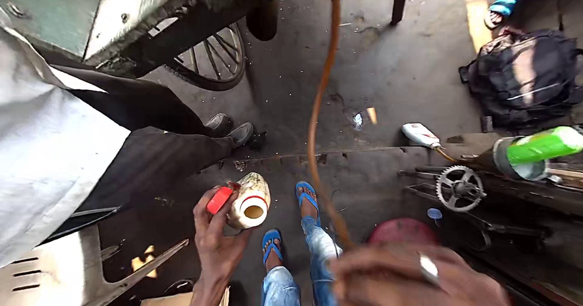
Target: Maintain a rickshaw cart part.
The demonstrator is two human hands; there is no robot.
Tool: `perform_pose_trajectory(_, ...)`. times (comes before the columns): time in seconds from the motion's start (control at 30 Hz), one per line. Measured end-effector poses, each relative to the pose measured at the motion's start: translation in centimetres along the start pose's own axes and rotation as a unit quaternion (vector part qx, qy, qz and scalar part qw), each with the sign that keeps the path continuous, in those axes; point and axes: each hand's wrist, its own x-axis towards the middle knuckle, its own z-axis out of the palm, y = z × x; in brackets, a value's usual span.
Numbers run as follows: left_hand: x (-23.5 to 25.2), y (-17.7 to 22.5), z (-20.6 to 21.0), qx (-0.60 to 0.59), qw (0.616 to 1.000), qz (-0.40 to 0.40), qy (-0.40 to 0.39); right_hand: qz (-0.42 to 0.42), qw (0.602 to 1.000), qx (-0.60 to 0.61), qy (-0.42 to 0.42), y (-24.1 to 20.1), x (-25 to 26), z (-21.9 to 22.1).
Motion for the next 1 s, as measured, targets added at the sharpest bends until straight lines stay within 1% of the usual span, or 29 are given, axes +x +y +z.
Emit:
perform_pose_trajectory(0.07,-0.6,-3.2,2.4,-0.015,0.999,0.023,-0.017,-0.043,0.984,-0.170,-0.028,6.6,-1.5,3.0)
perform_pose_trajectory(0.13,-1.3,-5.8,4.5,-0.030,0.998,0.038,-0.043,-0.059,0.953,-0.286,-0.080,11.9,-2.3,5.3)
perform_pose_trajectory(0.2,-1.2,-7.7,6.5,-0.034,0.997,0.045,-0.051,-0.071,0.926,-0.346,-0.133,16.3,-2.3,6.8)
perform_pose_trajectory(0.3,-1.0,-9.6,8.8,-0.022,0.997,0.048,-0.049,-0.077,0.890,-0.405,-0.192,20.6,-2.1,8.6)
perform_pose_trajectory(0.4,-1.3,-12.0,11.3,-0.010,0.997,0.055,-0.056,-0.077,0.851,-0.463,-0.235,23.0,-1.5,9.6)
perform_pose_trajectory(0.5,-1.5,-15.2,15.5,-0.028,0.997,0.046,-0.061,-0.056,0.806,-0.515,-0.286,25.0,-0.3,10.6)
perform_pose_trajectory(0.57,-1.6,-17.4,19.3,-0.062,0.995,0.019,-0.081,-0.009,0.772,-0.537,-0.340,26.6,0.3,11.7)
perform_pose_trajectory(0.63,-0.9,-19.3,23.4,-0.100,0.989,0.009,-0.109,0.045,0.733,-0.557,-0.387,28.6,0.8,12.7)
perform_pose_trajectory(0.67,-0.1,-19.9,25.3,-0.115,0.985,0.021,-0.126,0.075,0.711,-0.569,-0.406,29.6,1.1,12.8)
perform_pose_trajectory(0.7,0.7,-20.3,26.6,-0.128,0.980,0.038,-0.149,0.096,0.697,-0.579,-0.412,30.6,1.3,12.7)
perform_pose_trajectory(0.77,0.5,-20.1,27.6,-0.161,0.966,0.051,-0.193,0.122,0.680,-0.589,-0.419,32.3,0.9,12.5)
perform_pose_trajectory(0.87,1.6,-19.0,28.3,-0.176,0.958,0.047,-0.222,0.151,0.641,-0.611,-0.439,32.7,1.7,12.0)
perform_pose_trajectory(0.93,3.1,-19.8,29.9,-0.163,0.957,0.057,-0.233,0.161,0.625,-0.626,-0.438,33.0,2.3,12.1)
perform_pose_trajectory(1.0,3.8,-21.1,31.2,-0.155,0.954,0.068,-0.246,0.167,0.630,-0.633,-0.418,34.2,1.9,12.4)
